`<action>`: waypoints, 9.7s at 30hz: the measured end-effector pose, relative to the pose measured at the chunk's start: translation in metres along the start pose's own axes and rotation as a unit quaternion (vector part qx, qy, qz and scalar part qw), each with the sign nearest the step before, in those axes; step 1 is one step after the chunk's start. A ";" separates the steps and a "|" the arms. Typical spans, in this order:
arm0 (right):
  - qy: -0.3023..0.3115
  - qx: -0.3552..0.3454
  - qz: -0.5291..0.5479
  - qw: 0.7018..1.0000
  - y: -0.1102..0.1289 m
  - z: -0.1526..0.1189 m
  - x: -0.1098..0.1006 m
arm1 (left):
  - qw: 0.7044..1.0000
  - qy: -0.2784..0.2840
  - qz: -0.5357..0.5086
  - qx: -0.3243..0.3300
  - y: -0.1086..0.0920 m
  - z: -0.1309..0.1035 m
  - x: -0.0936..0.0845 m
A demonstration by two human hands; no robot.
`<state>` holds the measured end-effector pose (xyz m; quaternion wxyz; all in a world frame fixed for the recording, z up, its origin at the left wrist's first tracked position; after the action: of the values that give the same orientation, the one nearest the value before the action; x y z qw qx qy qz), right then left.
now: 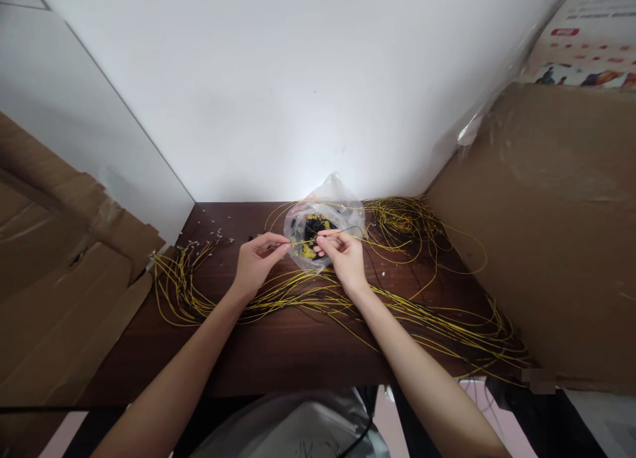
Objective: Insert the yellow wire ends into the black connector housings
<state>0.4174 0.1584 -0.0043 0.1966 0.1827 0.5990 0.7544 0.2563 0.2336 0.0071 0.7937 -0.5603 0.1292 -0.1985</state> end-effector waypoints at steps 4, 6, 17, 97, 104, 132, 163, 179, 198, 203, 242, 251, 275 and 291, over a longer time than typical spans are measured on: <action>0.000 0.000 -0.006 1.000 0.001 -0.001 0.000 | 1.000 -0.003 0.011 0.004 -0.001 0.000 -0.001; 0.002 -0.004 -0.008 1.000 0.002 -0.001 0.000 | 1.000 -0.005 0.021 0.006 0.000 0.000 -0.001; 0.013 -0.011 0.000 1.000 0.007 -0.004 0.004 | 0.998 -0.038 0.057 -0.011 0.004 -0.001 -0.009; 0.085 0.130 0.166 0.974 -0.011 -0.012 0.027 | 0.988 0.049 0.090 0.114 -0.014 -0.011 0.018; 0.085 0.140 0.167 0.972 -0.014 -0.011 0.027 | 0.987 0.057 0.098 0.116 -0.016 -0.012 0.020; 0.097 0.143 0.197 0.965 -0.016 -0.010 0.029 | 0.987 0.047 0.096 0.119 -0.016 -0.012 0.017; 0.092 0.125 0.185 0.970 -0.015 -0.010 0.031 | 0.986 0.042 0.107 0.119 -0.016 -0.011 0.018; 0.108 0.132 0.156 0.973 -0.016 -0.014 0.030 | 0.991 0.065 0.063 0.094 -0.015 -0.010 0.022; 0.112 0.099 0.136 0.979 -0.011 -0.014 0.031 | 0.989 0.031 -0.108 -0.098 0.013 -0.009 0.019; 0.130 0.083 0.132 0.979 -0.006 -0.015 0.034 | 0.988 0.016 -0.129 -0.085 0.008 -0.008 0.017; 0.069 -0.094 -0.123 0.985 0.020 -0.016 0.022 | 0.992 0.027 -0.122 -0.037 0.000 -0.011 0.023; 0.081 -0.073 -0.100 0.989 0.014 -0.015 0.023 | 0.990 0.004 -0.125 -0.063 0.007 -0.012 0.020; 0.219 0.173 0.020 0.960 -0.022 -0.024 0.041 | 0.976 -0.089 -0.180 -0.085 0.012 -0.008 0.004; 0.021 0.041 0.125 0.991 -0.002 0.002 0.004 | 1.000 -0.002 -0.014 0.012 0.017 -0.012 0.015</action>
<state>0.4150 0.1629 -0.0057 0.0810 0.2484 0.6058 0.7515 0.2676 0.2212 -0.0123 0.7979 -0.5526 0.1174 -0.2102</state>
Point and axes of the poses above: each hand's wrist, its own z-axis towards the middle knuckle, its own x-axis out of the palm, y = z × x, the point moved 8 cm from there along z, towards the middle knuckle, and after that the axes turned 9 degrees about -z, right-handed, at the moved point
